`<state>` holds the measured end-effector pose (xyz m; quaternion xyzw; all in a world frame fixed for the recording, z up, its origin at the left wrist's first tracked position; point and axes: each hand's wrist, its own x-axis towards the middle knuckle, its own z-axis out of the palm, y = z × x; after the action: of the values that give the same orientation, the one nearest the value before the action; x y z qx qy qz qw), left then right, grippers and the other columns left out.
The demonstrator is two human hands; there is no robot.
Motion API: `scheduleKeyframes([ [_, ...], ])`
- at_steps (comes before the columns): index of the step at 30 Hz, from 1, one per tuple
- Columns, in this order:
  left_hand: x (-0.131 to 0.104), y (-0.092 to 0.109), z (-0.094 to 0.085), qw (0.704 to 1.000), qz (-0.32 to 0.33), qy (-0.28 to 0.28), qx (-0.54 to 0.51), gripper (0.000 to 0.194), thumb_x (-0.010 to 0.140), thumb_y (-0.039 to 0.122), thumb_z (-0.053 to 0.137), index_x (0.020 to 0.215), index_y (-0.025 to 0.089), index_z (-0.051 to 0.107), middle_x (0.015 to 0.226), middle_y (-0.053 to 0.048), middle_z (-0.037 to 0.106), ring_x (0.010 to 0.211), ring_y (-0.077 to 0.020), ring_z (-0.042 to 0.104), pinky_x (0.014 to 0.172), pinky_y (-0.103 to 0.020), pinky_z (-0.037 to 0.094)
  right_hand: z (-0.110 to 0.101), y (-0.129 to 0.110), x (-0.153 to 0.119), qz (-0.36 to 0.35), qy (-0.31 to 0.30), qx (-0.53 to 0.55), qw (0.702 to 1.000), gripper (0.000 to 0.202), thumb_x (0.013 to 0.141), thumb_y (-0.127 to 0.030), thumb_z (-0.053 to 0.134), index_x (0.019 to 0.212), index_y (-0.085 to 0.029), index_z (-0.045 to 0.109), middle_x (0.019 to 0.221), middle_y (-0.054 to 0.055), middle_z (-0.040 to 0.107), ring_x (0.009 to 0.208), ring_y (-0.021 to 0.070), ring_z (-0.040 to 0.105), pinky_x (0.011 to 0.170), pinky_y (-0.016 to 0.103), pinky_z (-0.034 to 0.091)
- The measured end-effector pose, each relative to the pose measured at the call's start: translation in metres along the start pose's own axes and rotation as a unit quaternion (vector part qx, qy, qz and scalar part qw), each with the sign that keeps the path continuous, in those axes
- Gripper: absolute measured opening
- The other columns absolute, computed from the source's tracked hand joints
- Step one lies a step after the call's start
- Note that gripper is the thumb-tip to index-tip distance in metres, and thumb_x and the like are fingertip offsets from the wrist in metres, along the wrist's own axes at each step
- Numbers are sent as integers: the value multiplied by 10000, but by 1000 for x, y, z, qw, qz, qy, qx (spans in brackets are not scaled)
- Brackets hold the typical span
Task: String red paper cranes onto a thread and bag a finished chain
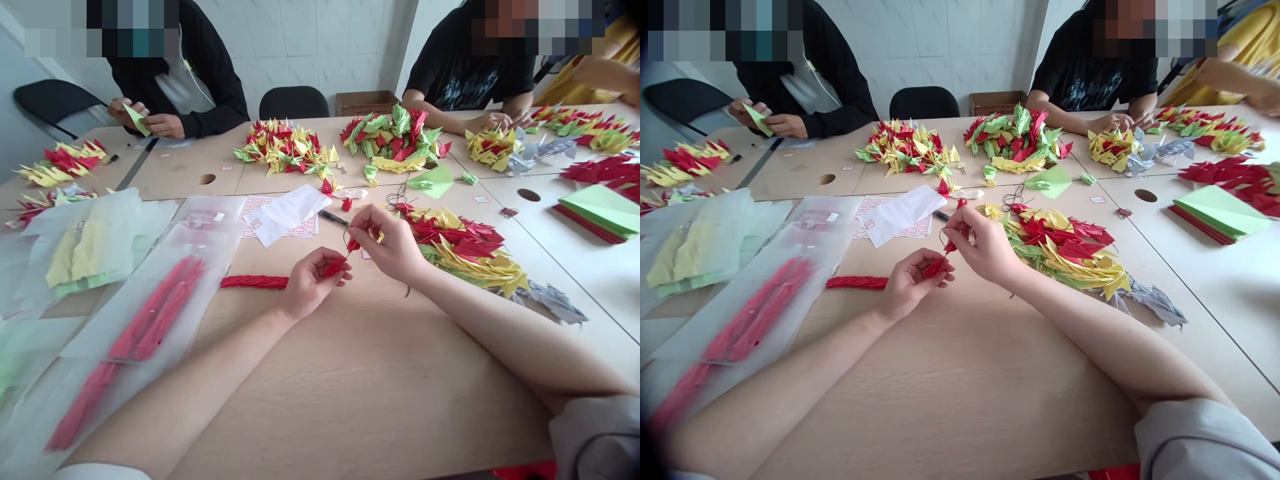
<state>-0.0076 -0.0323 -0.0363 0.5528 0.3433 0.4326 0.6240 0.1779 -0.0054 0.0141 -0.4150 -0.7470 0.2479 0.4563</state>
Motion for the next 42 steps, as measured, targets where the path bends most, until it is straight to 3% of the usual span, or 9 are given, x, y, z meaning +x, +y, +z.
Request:
scheduleKeyframes([
  [6,-2,0,5,998,-23,-52,-20,299,827,241,721,1095,177,606,1015,-83,714,958,-203,707,852,-334,574,2,-2,-2,-40,14,-80,996,66,890,-165,556,839,-206,545,753,-5,627,668,127,520,629,261,405],
  [11,-9,5,8,989,23,-13,148,245,954,334,537,1095,184,670,1056,-74,727,814,-164,713,734,-299,575,-5,9,5,-43,50,-126,990,53,888,-178,553,846,-207,542,794,14,633,719,153,547,686,295,432],
  [17,-13,10,6,847,201,98,483,161,844,121,580,925,209,688,1018,-31,731,916,-217,635,849,-385,507,-18,16,16,30,159,-113,980,57,866,-190,583,817,-209,561,757,8,632,691,151,566,656,295,436],
  [21,-13,12,6,808,197,88,548,222,826,147,609,1036,212,640,1127,-37,701,945,-232,624,887,-417,486,-14,9,13,51,57,-50,996,59,850,-215,621,807,-198,586,723,-5,643,628,123,568,611,259,440],
  [26,-12,13,8,836,206,120,494,275,863,320,666,1094,206,569,1075,-59,661,950,-202,629,820,-330,513,-2,1,3,19,-70,-46,996,33,839,-173,616,807,-180,616,699,-5,659,605,103,556,608,228,432],
  [32,-9,12,7,830,257,102,484,68,883,259,643,926,214,616,908,-37,664,900,-198,597,823,-340,486,7,1,-6,19,-144,-42,988,72,824,-116,585,819,-176,624,707,-8,678,624,105,587,614,221,439],
  [38,-8,13,4,870,219,134,421,74,895,230,594,826,210,578,823,-32,645,824,-193,582,801,-355,476,7,4,-1,75,-54,108,990,122,898,-289,593,846,-196,533,836,38,705,787,151,662,748,289,504],
  [40,-8,11,2,891,190,147,386,93,908,266,581,832,213,576,839,-37,651,841,-199,601,816,-361,481,5,6,4,107,-18,225,968,204,915,-380,578,859,-215,472,837,33,683,836,159,660,780,314,520],
  [42,-7,8,0,910,157,150,352,107,924,305,564,867,215,581,878,-42,664,856,-202,623,802,-355,492,2,7,8,137,6,304,943,257,911,-438,575,865,-234,427,680,-32,576,679,135,605,682,291,515],
])
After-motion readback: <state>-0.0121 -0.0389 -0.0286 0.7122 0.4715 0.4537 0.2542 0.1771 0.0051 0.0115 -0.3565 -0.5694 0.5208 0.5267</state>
